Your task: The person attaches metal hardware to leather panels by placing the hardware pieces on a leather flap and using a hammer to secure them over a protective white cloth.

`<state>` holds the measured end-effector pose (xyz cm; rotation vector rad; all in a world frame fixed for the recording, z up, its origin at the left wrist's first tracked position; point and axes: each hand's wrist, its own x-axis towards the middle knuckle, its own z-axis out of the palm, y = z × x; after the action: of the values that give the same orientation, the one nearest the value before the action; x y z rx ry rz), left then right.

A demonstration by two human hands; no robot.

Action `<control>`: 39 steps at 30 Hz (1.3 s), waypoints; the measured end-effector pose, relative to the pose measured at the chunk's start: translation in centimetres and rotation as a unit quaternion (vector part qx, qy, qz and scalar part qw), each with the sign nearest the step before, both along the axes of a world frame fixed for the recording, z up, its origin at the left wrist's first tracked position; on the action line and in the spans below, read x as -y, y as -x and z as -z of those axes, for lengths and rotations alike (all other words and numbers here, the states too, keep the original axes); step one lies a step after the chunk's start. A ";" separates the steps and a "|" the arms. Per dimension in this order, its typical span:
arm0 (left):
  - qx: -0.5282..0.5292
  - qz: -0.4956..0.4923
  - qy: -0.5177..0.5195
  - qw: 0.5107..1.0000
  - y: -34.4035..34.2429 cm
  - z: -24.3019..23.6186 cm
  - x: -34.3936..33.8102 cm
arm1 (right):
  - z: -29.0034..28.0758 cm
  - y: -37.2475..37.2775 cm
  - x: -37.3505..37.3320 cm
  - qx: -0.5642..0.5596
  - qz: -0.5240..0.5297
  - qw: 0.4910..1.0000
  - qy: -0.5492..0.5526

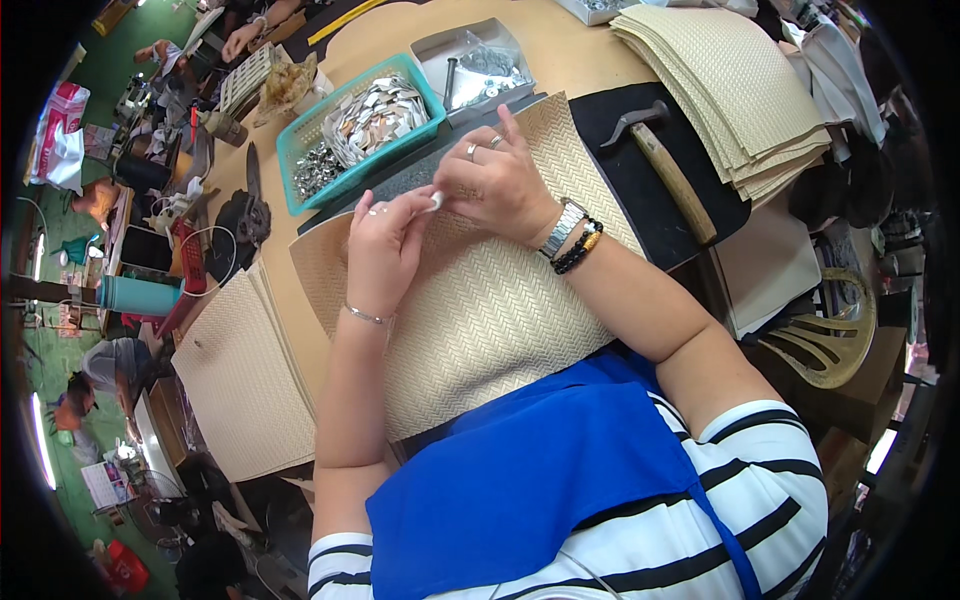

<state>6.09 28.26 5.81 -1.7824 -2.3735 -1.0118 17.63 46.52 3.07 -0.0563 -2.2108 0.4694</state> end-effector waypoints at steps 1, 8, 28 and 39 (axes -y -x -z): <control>-0.031 -0.006 -0.025 0.999 -0.3 0.2 0.3 | 0.0 -0.2 -0.1 0.007 -0.009 1.000 -0.020; -0.152 -0.028 -0.054 0.986 -2.3 -0.1 2.4 | -0.6 -1.8 1.6 0.085 -0.044 0.991 -0.093; 0.087 -0.079 -0.027 0.993 -3.0 3.8 1.5 | -7.4 6.8 -3.7 0.214 -0.086 0.973 0.009; 0.124 -0.080 -0.029 0.989 -2.7 3.5 1.7 | -2.0 20.0 -5.2 0.306 -0.151 0.926 -0.163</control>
<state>8.77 26.57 2.31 -1.4956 -2.5456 -1.3320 -2.41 51.75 5.10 0.3694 -2.9071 0.2580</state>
